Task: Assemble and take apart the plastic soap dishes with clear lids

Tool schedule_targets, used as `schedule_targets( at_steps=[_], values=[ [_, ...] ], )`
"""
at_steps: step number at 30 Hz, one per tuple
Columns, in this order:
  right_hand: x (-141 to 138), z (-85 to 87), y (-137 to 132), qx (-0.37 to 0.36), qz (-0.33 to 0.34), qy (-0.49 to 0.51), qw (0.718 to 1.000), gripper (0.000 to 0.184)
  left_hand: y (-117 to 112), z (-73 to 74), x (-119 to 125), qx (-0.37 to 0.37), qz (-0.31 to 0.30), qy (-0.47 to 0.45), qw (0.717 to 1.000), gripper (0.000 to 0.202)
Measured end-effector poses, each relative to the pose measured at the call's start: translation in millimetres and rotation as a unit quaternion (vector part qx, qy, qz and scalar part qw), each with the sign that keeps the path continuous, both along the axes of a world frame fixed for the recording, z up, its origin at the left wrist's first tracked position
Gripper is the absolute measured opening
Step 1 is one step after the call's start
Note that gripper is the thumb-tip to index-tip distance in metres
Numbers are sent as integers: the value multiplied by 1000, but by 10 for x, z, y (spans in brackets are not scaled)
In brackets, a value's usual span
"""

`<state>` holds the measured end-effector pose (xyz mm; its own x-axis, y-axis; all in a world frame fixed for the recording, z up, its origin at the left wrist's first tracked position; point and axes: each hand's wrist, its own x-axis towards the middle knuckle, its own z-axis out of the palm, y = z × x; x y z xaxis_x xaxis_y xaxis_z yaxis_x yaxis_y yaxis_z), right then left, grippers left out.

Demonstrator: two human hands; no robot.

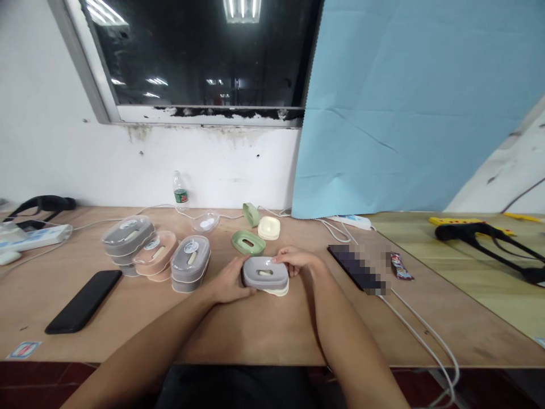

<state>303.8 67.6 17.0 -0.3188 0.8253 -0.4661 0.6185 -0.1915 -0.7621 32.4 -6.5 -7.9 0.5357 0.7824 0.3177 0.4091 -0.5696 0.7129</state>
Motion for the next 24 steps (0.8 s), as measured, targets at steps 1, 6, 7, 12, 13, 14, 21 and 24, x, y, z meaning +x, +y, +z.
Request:
schedule_targets(
  at_steps=[1,6,7,12,13,14,21,24],
  values=[
    [-16,4,-6,-4,-1,-5,1000,51,4,5,-3,-3,-3,1,1000,98],
    [-138,-50,3,48,-14,10,999,52,16,8,4,-6,-16,11,1000,105],
    [-167,-70,13,68,-20,20,997,52,18,9,7,-2,-9,11,1000,101],
    [-249,-88,66,183,-38,90,978,49,5,43,18,14,23,9,1000,91],
    [-241,-66,61,197,-35,100,975,48,-3,51,20,16,20,9,1000,91],
    [-225,-37,47,204,-28,105,973,48,-12,59,22,18,13,9,1000,92],
    [-80,118,-201,53,48,-59,996,56,-42,130,-10,26,-45,72,996,94],
    [-104,123,-250,17,70,-95,993,60,-34,192,-58,20,-63,106,992,97]
  ],
)
